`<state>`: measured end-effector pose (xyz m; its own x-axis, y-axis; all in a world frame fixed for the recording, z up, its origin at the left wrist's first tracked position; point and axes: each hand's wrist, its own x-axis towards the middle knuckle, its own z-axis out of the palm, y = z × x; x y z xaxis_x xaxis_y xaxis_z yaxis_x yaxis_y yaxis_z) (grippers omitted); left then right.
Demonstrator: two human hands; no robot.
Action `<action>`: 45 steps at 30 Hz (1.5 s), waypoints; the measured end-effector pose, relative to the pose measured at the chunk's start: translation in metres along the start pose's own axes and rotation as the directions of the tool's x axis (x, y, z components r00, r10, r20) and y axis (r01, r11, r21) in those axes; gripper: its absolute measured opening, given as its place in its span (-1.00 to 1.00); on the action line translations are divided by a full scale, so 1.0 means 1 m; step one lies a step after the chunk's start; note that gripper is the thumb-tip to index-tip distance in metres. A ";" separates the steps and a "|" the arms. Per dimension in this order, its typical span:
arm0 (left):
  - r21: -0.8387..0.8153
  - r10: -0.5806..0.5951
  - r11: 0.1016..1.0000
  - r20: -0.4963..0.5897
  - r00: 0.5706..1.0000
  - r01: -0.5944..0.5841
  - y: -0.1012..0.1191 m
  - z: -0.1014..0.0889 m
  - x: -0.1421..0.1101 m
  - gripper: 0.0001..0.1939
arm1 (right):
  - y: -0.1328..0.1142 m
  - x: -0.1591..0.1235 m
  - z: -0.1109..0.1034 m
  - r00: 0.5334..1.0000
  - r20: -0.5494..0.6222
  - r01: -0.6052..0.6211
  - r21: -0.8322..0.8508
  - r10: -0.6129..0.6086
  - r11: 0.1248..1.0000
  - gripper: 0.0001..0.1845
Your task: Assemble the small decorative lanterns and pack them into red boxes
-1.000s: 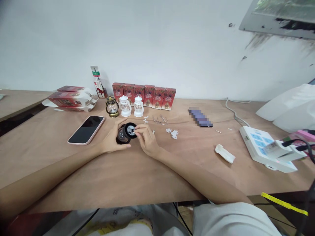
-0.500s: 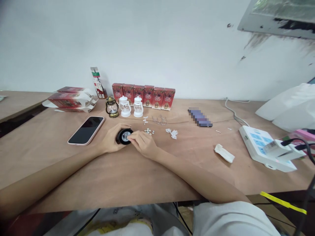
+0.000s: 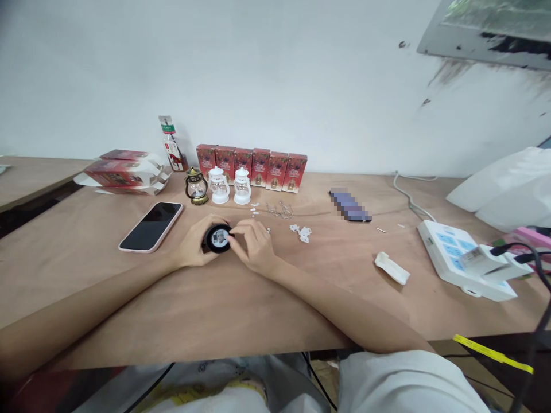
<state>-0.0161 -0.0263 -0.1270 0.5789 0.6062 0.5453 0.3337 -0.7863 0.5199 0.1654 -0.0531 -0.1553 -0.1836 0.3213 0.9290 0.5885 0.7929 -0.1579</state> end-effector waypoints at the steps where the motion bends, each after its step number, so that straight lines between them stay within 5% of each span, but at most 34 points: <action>1: 0.012 0.003 1.000 -0.014 1.000 -0.003 0.000 0.000 0.000 -0.62 | 0.004 0.000 -0.001 0.998 -0.013 -0.059 0.011 0.060 0.998 -0.91; 5: 0.068 0.020 0.998 -0.028 0.999 -0.018 -0.005 0.002 -0.001 -0.62 | 0.037 0.003 -0.005 0.947 0.078 -0.297 -0.152 0.311 0.943 -0.83; 10: 0.117 0.059 0.992 -0.052 0.997 -0.053 -0.009 0.003 -0.002 -0.59 | 0.072 0.007 -0.008 0.817 0.325 -0.295 -0.474 0.477 0.829 -0.76; 17: 0.128 0.147 0.982 -0.034 0.988 -0.142 -0.010 0.003 -0.003 -0.57 | 0.073 0.011 -0.007 0.747 0.474 -0.172 -0.540 0.467 0.824 -0.70; 25: 0.119 0.122 0.985 0.012 0.992 -0.123 -0.010 0.002 -0.004 -0.55 | 0.070 0.018 -0.008 0.690 0.512 -0.192 -0.551 0.511 0.812 -0.84; 28: 0.118 0.115 0.986 0.015 0.993 -0.116 -0.011 0.003 -0.004 -0.55 | 0.068 0.017 -0.010 0.725 0.502 -0.206 -0.496 0.472 0.843 -0.93; 30: 0.116 0.112 0.987 0.006 0.994 -0.112 -0.011 0.003 -0.004 -0.54 | 0.060 0.016 -0.012 0.805 0.440 -0.234 -0.383 0.399 0.894 -0.93; 33: 0.104 0.124 0.987 -0.018 0.992 -0.122 -0.011 0.003 -0.004 -0.55 | 0.037 0.018 -0.018 0.935 0.233 -0.237 -0.147 0.266 0.960 -0.88; 35: 0.097 0.136 0.986 -0.027 0.990 -0.132 -0.011 0.002 -0.004 -0.56 | 0.018 0.020 -0.022 0.976 0.097 -0.191 -0.033 0.194 0.981 -0.86; 39: 0.105 0.139 0.985 -0.038 0.990 -0.135 -0.011 0.003 -0.004 -0.60 | -0.010 0.020 -0.018 0.999 0.040 -0.007 0.005 0.007 1.000 -0.87; 45: 0.113 0.171 0.980 -0.049 0.984 -0.164 -0.011 0.006 -0.004 -0.66 | -0.015 0.012 -0.006 0.987 0.021 0.162 -0.149 -0.160 0.976 -0.90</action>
<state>-0.0178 -0.0205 -0.1387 0.5906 0.4682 0.6573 0.3160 -0.8836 0.3455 0.1591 -0.0648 -0.1401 -0.2924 0.2008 0.9350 0.6615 0.7485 0.0461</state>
